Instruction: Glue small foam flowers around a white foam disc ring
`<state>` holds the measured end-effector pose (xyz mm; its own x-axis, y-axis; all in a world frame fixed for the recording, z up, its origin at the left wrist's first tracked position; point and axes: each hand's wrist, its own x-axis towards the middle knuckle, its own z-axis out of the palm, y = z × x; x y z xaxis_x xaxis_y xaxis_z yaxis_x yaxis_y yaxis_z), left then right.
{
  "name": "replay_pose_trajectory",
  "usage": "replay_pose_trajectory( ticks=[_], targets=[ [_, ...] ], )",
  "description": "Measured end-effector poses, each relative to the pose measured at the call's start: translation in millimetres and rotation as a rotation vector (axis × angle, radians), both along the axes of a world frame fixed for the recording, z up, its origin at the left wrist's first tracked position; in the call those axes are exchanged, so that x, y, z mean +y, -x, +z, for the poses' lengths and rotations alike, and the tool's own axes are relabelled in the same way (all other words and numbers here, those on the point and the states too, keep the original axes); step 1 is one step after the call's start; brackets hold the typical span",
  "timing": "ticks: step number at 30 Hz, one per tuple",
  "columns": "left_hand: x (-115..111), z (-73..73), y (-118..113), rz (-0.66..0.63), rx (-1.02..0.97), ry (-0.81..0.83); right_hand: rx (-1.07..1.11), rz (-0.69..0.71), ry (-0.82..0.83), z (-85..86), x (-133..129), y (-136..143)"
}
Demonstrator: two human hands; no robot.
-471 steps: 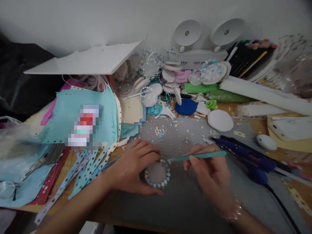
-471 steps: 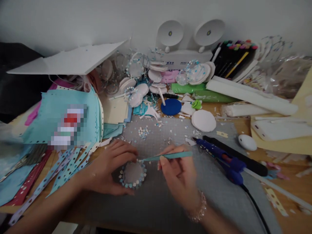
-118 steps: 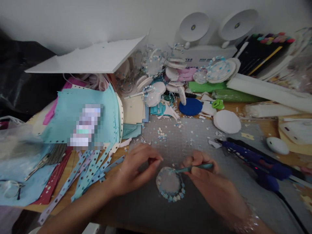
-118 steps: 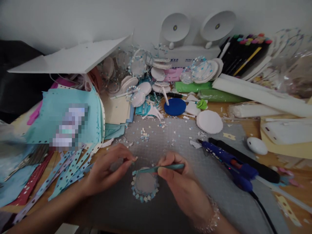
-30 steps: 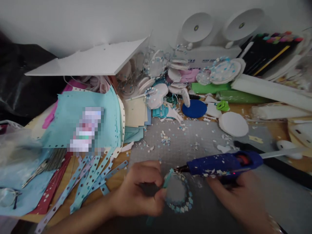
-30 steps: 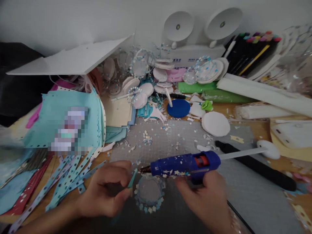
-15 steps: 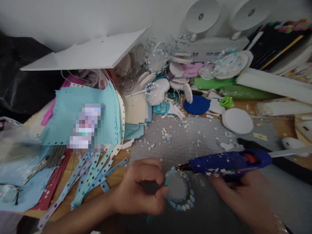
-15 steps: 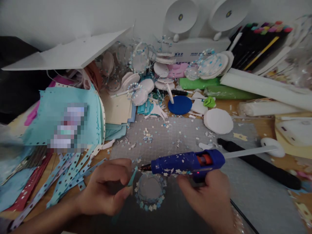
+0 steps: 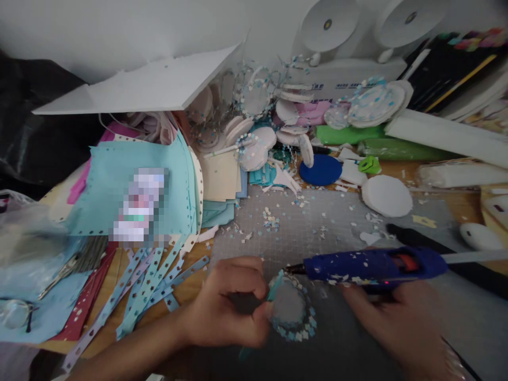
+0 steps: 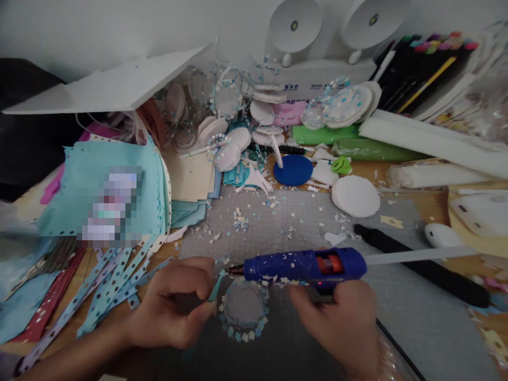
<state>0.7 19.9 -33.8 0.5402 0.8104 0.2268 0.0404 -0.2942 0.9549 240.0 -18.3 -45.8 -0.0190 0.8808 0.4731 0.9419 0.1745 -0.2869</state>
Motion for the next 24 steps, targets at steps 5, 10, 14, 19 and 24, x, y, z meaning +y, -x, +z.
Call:
replay_pose_trajectory(
  ticks=[5, 10, 14, 19, 24],
  targets=[
    [1.0, 3.1, 0.1, -0.006, 0.012, 0.023, -0.119, -0.115, -0.041, -4.1, 2.8, -20.0],
    [2.2, 5.8, 2.0, 0.023, 0.049, 0.165, -0.089, -0.283, 0.08, 3.3, -2.0, -58.2],
    [4.5, 5.1, 4.1, 0.056, 0.067, 0.238, -0.146, -0.275, 0.14, -5.6, -12.8, -87.6],
    [6.5, -1.1, 5.3, 0.121, 0.047, 0.272, -0.268, -0.272, 0.091, -16.2, -20.0, -96.3],
    [7.4, -5.8, 5.2, 0.181, 0.004, 0.335, -0.278, -0.276, -0.023, -1.7, -41.1, -95.3]
  ],
)
